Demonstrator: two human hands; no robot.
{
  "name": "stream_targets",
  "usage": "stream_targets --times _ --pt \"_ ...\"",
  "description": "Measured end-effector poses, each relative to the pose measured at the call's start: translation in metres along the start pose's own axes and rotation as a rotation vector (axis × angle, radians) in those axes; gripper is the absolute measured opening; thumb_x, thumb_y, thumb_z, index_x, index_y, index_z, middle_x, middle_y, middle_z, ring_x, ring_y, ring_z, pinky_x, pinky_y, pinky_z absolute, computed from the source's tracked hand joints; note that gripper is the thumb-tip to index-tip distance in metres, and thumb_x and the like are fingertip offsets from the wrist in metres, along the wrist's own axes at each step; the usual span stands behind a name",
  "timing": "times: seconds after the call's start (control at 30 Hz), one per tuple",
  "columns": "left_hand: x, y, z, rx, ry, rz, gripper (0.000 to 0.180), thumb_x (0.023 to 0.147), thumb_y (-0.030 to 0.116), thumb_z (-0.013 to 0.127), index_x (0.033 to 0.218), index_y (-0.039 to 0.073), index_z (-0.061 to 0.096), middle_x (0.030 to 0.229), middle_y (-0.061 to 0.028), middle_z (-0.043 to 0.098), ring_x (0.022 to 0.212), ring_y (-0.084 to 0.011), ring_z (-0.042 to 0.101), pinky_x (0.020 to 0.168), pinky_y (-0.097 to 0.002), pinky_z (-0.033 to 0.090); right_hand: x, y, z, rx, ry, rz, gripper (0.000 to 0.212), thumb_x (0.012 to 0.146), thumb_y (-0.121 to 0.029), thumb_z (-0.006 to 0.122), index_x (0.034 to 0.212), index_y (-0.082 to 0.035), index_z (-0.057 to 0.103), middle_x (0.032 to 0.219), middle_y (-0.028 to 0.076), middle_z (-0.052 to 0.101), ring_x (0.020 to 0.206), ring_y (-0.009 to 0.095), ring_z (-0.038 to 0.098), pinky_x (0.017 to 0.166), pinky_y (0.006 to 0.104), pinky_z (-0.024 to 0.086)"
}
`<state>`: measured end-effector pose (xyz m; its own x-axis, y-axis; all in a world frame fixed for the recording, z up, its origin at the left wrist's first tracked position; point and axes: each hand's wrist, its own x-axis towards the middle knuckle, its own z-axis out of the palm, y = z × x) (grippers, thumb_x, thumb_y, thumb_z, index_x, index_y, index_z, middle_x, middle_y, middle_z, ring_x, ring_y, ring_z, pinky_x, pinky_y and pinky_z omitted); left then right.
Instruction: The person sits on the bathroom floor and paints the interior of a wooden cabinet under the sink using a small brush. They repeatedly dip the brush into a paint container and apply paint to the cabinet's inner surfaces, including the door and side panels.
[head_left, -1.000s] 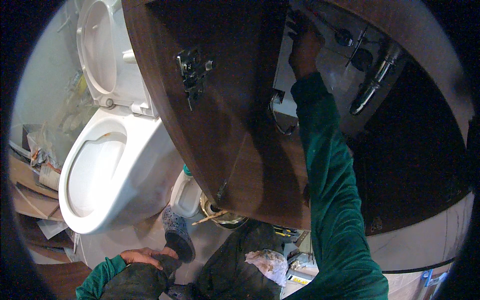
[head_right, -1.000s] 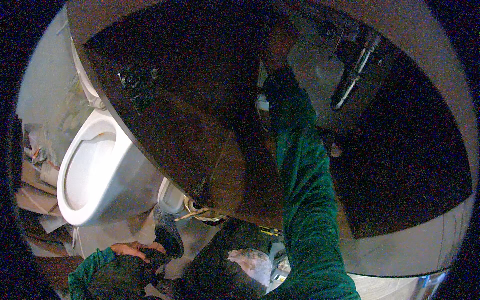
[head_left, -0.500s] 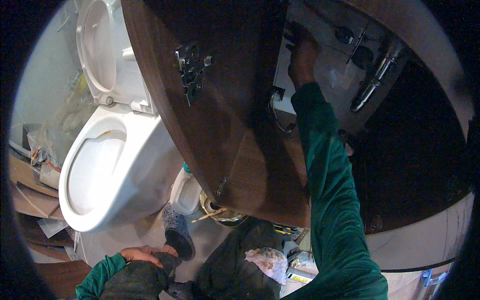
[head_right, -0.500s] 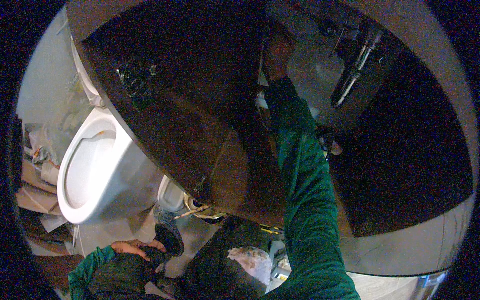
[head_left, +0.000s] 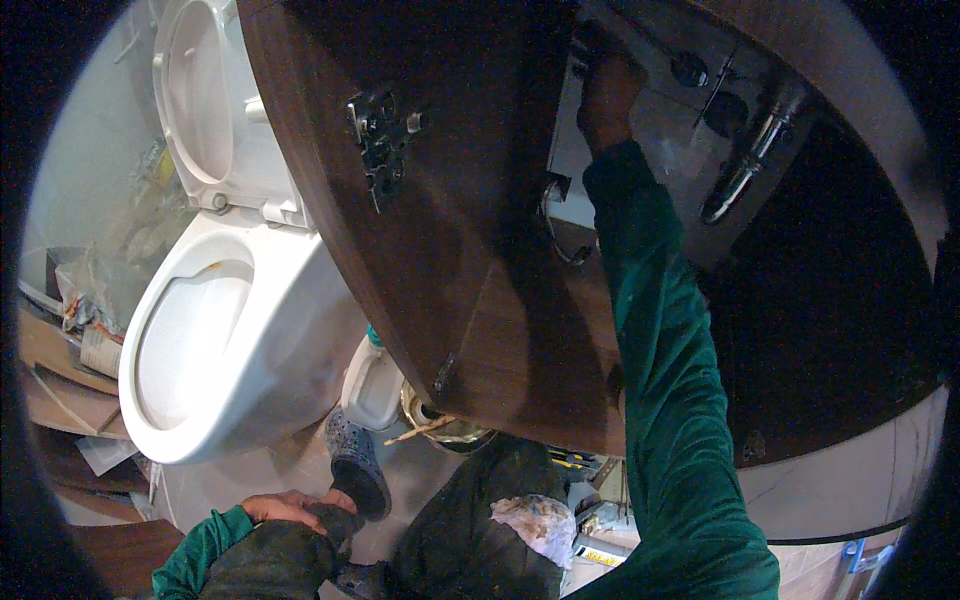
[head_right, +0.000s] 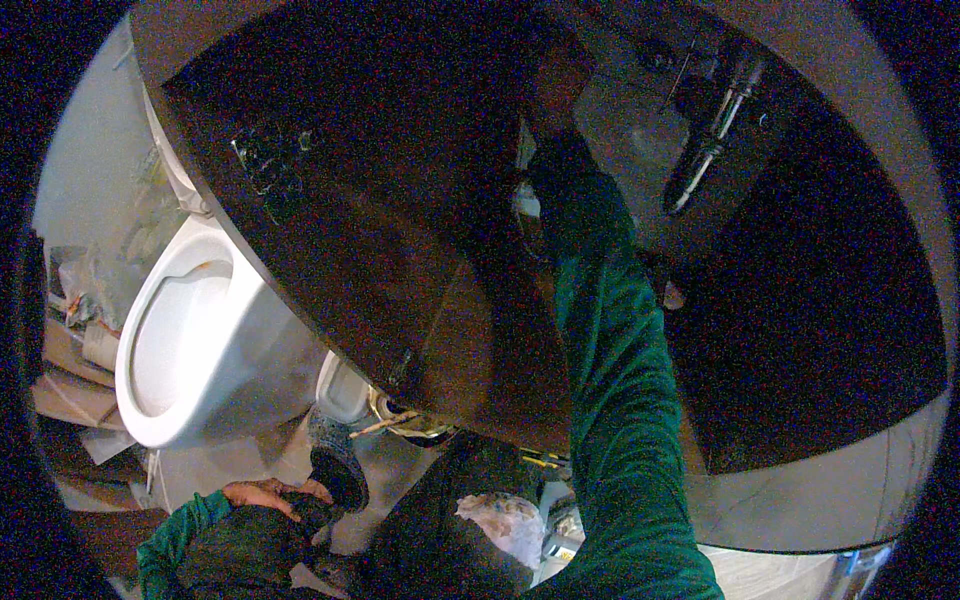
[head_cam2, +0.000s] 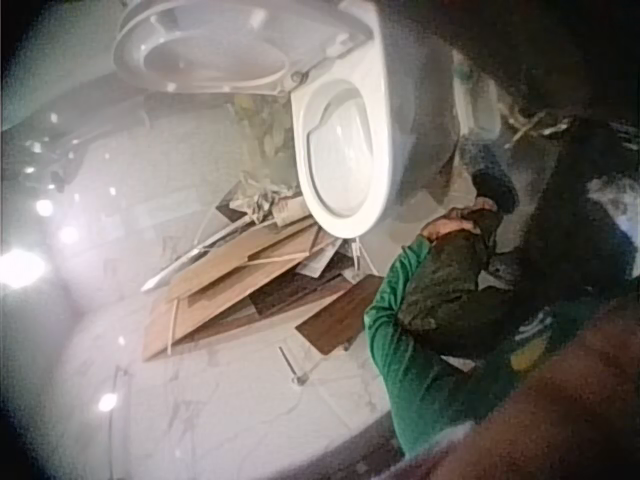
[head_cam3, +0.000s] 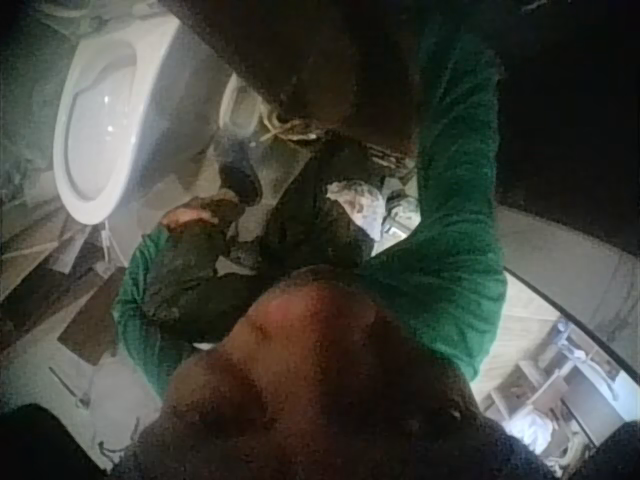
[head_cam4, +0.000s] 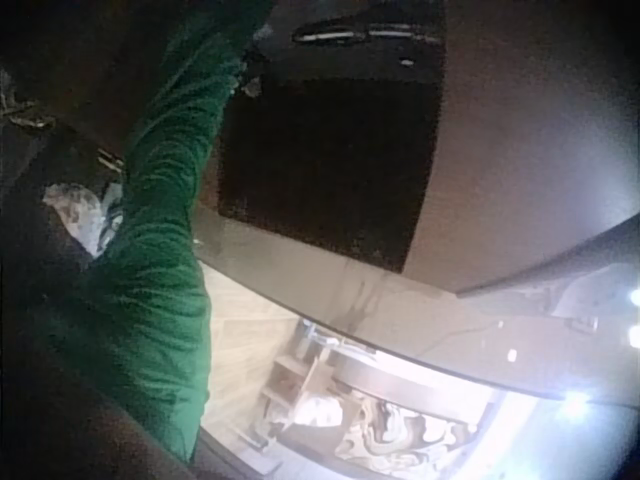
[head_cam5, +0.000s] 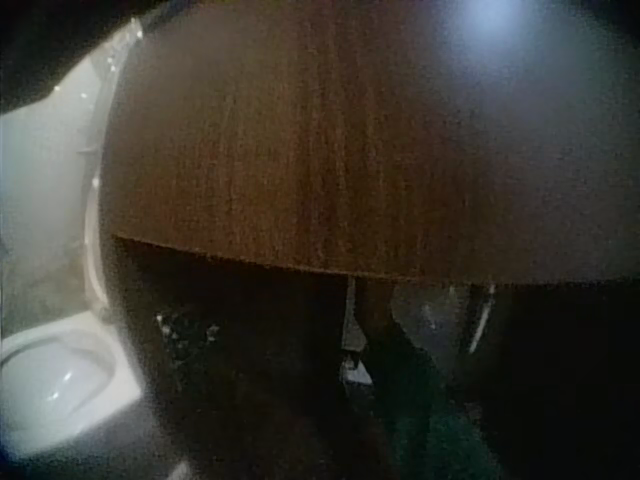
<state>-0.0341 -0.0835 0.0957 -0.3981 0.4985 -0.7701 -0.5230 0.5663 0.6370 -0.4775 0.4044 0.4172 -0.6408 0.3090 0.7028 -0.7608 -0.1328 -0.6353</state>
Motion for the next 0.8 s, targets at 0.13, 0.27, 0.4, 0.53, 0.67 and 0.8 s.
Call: stream_targets --times 0.13,0.27,0.4,0.53,0.67,0.8 --pt "0.005 -0.011 -0.004 -0.065 -0.058 0.092 0.056 0.081 0.036 0.079 0.123 0.001 0.067 0.109 -0.0068 0.069 0.101 -0.0170 0.061 0.091 -0.0308 0.048 -0.019 -0.006 -0.002 -0.061 0.074 0.170 0.039 0.096 -0.027 0.052 0.122 -0.002 0.067 0.116 0.010 0.071 0.101 0.024 0.067 0.083 0.0375 0.048" --pt "-0.003 -0.004 -0.003 -0.015 0.001 -0.039 0.056 0.080 0.036 0.080 0.123 0.003 0.067 0.109 -0.0070 0.069 0.101 -0.0177 0.062 0.091 -0.0315 0.048 -0.030 -0.009 -0.007 -0.103 0.080 0.152 0.039 0.096 -0.026 0.051 0.123 -0.002 0.067 0.116 0.010 0.071 0.098 0.023 0.067 0.081 0.0361 0.048" --pt "-0.002 0.007 0.002 0.043 0.045 0.071 0.056 0.080 0.038 0.079 0.123 0.004 0.067 0.109 -0.0075 0.069 0.101 -0.0183 0.062 0.091 -0.0325 0.048 -0.022 -0.006 -0.008 -0.004 0.050 0.033 0.037 0.097 -0.024 0.051 0.122 -0.002 0.067 0.116 0.010 0.071 0.096 0.023 0.067 0.080 0.0344 0.049" --pt "-0.008 0.010 0.001 0.018 0.024 -0.151 0.059 0.080 0.042 0.078 0.122 0.002 0.067 0.110 -0.0090 0.069 0.104 -0.0201 0.062 0.092 -0.0337 0.047 -0.012 0.000 -0.009 0.006 0.031 0.063 0.035 0.098 -0.022 0.049 0.121 -0.002 0.067 0.116 0.010 0.071 0.096 0.022 0.068 0.077 0.0341 0.050" --pt "-0.010 0.014 0.000 0.053 0.017 -0.130 0.060 0.080 0.042 0.077 0.121 0.000 0.066 0.110 -0.0099 0.069 0.104 -0.0203 0.061 0.092 -0.0336 0.047 -0.022 0.011 -0.016 -0.170 -0.034 -0.009 0.033 0.098 -0.021 0.050 0.120 -0.002 0.068 0.115 0.010 0.072 0.096 0.023 0.068 0.076 0.0341 0.050" --pt "-0.010 0.022 0.002 0.085 0.033 -0.189 0.057 0.080 0.040 0.077 0.120 0.000 0.067 0.109 -0.0092 0.069 0.103 -0.0186 0.061 0.091 -0.0326 0.047 -0.035 0.021 -0.023 -0.214 0.015 0.093 0.034 0.097 -0.021 0.053 0.120 -0.003 0.068 0.114 0.010 0.072 0.097 0.024 0.068 0.076 0.0339 0.050"
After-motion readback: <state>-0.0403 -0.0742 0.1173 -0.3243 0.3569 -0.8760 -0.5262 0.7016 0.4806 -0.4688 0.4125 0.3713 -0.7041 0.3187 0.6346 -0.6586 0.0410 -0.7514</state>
